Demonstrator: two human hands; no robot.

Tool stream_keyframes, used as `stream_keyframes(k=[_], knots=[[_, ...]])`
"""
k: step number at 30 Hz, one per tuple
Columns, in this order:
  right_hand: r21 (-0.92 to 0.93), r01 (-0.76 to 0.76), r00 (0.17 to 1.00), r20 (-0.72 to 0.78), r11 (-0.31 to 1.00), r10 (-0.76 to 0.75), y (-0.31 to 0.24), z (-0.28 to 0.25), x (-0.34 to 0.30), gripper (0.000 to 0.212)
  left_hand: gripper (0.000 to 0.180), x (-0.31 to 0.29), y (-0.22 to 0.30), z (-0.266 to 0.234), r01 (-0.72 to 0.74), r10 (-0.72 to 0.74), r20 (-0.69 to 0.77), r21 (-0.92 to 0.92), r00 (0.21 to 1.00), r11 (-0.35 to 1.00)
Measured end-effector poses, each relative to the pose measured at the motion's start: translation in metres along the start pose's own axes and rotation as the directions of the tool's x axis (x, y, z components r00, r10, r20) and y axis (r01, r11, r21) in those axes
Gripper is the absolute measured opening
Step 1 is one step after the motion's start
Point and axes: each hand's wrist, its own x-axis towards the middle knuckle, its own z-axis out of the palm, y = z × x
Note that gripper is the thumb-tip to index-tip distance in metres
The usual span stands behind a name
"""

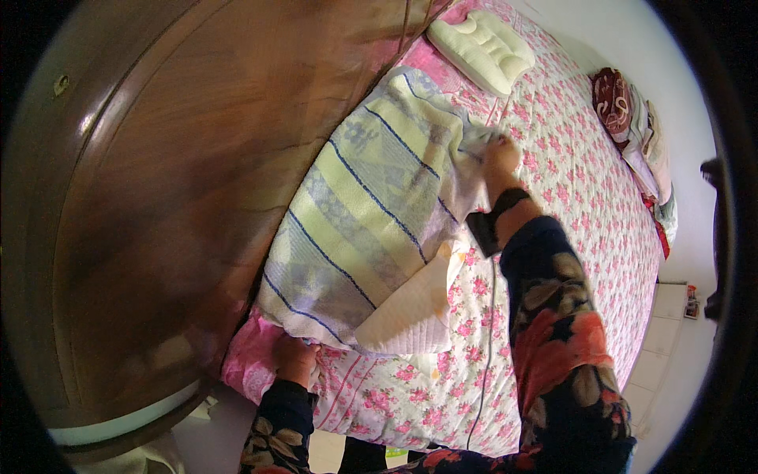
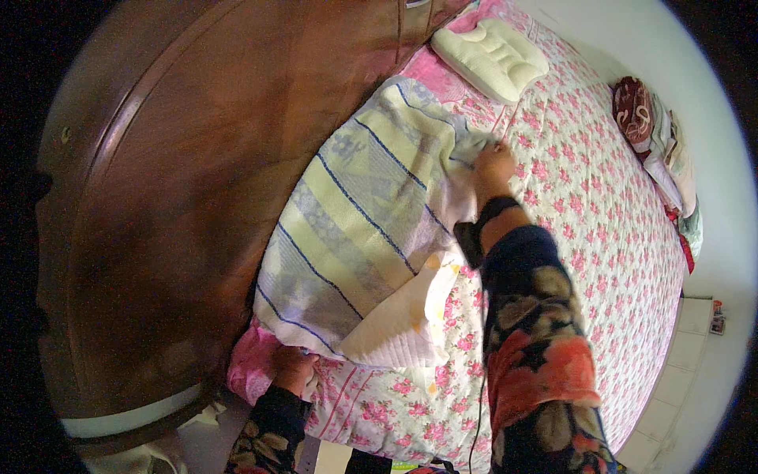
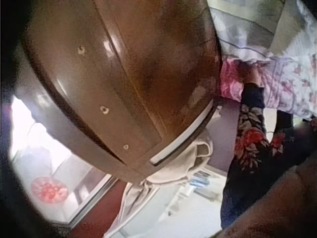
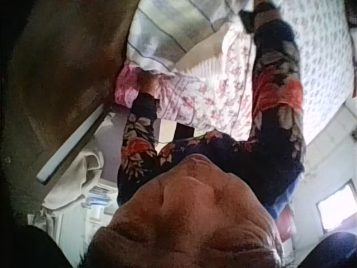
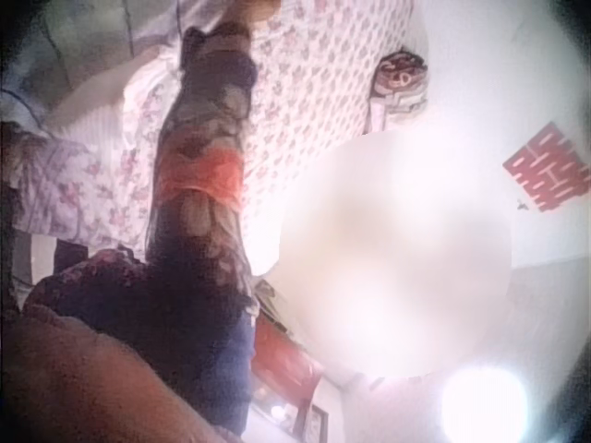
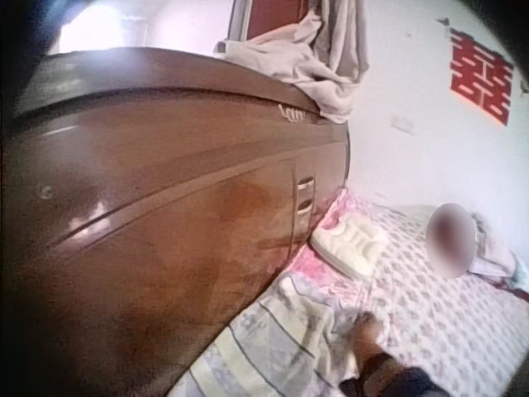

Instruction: The person wipes a wooden cabinet with a cloth, then moves to a bedroom and wipes a white cabinet and dresser. The person also folds a blanket on the bed.

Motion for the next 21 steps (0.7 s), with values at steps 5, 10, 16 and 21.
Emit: stream_keyframes(k=[5, 10, 16, 21], knots=[[0.21, -0.063, 0.942, 0.336, 0.976, -0.011, -0.049, -0.03, 0.06, 0.043, 0.047, 0.0, 0.003, 0.0, 0.027, -0.029, -0.042, -0.04, 0.999, 0.999], [-0.197, 0.186, 0.971, 0.188, 0.963, -0.149, -0.059, -0.033, 0.0, 0.053, 0.046, -0.003, 0.011, -0.009, -0.003, -0.007, -0.141, -0.075, 0.99, 0.997], [0.321, 0.673, 0.52, 0.437, 0.667, -0.734, -0.131, 0.006, -0.071, 0.043, 0.042, -0.007, 0.01, -0.008, -0.017, 0.016, -0.1, -0.017, 0.995, 1.0], [-0.183, 0.539, 0.734, 0.581, 0.822, -0.352, -0.161, 0.025, -0.097, 0.069, 0.045, -0.004, 0.006, 0.001, 0.016, -0.024, -0.14, -0.055, 0.99, 0.998]])
